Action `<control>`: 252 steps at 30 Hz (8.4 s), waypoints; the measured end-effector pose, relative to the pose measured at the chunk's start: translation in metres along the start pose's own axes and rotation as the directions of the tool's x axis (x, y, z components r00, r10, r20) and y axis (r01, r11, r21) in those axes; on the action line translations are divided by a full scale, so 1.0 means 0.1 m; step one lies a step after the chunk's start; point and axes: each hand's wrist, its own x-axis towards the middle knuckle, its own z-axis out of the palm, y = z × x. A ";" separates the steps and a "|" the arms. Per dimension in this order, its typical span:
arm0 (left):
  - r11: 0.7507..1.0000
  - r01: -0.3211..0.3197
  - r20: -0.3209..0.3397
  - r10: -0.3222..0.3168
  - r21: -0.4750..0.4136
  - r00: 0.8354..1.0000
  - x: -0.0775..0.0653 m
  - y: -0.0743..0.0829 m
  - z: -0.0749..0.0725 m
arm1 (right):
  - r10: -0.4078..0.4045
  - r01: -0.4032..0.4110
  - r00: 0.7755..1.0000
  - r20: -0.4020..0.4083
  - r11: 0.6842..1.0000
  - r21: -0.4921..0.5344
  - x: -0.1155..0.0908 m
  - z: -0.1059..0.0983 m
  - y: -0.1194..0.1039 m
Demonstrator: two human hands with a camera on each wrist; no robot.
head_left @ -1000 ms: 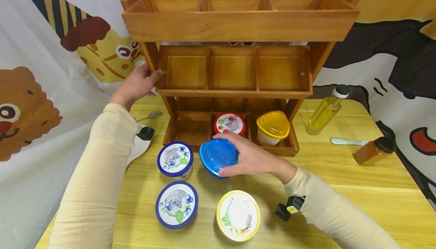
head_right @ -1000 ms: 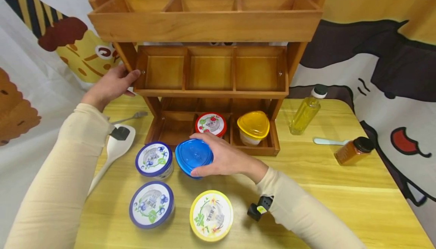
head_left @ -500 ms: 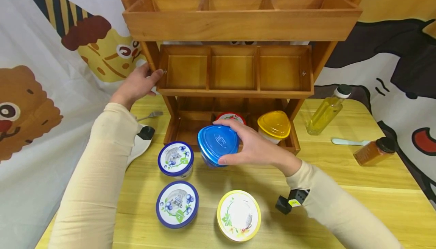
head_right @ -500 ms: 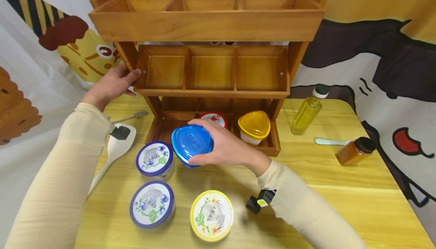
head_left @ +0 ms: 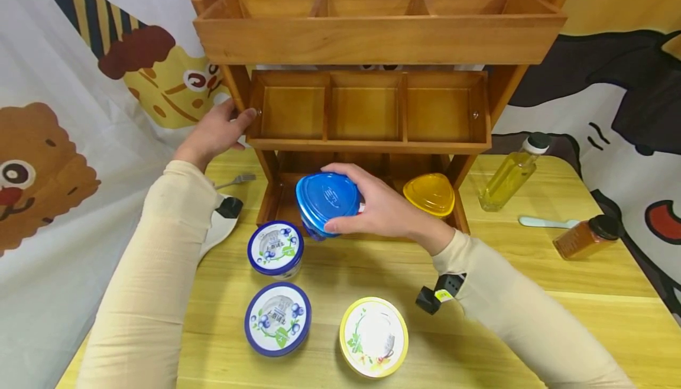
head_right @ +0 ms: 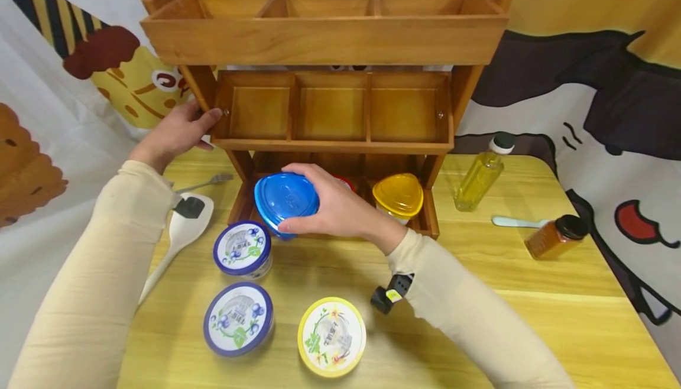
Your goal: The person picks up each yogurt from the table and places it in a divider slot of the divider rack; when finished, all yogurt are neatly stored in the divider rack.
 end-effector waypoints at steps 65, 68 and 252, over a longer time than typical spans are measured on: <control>1.000 0.006 -0.043 -0.006 0.004 0.999 0.02 -0.01 0.01 | 0.273 -0.269 0.962 0.014 0.953 -0.142 1.15 0.55 0.49; 1.000 0.009 -0.042 -0.009 0.002 0.999 0.02 -0.01 0.02 | 0.280 -0.275 0.960 0.015 0.951 -0.138 1.15 0.57 0.51; 1.000 -0.026 -0.032 0.027 0.015 0.999 0.01 0.01 0.03 | 0.024 -0.055 0.986 0.163 0.980 0.191 -1.72 0.78 0.72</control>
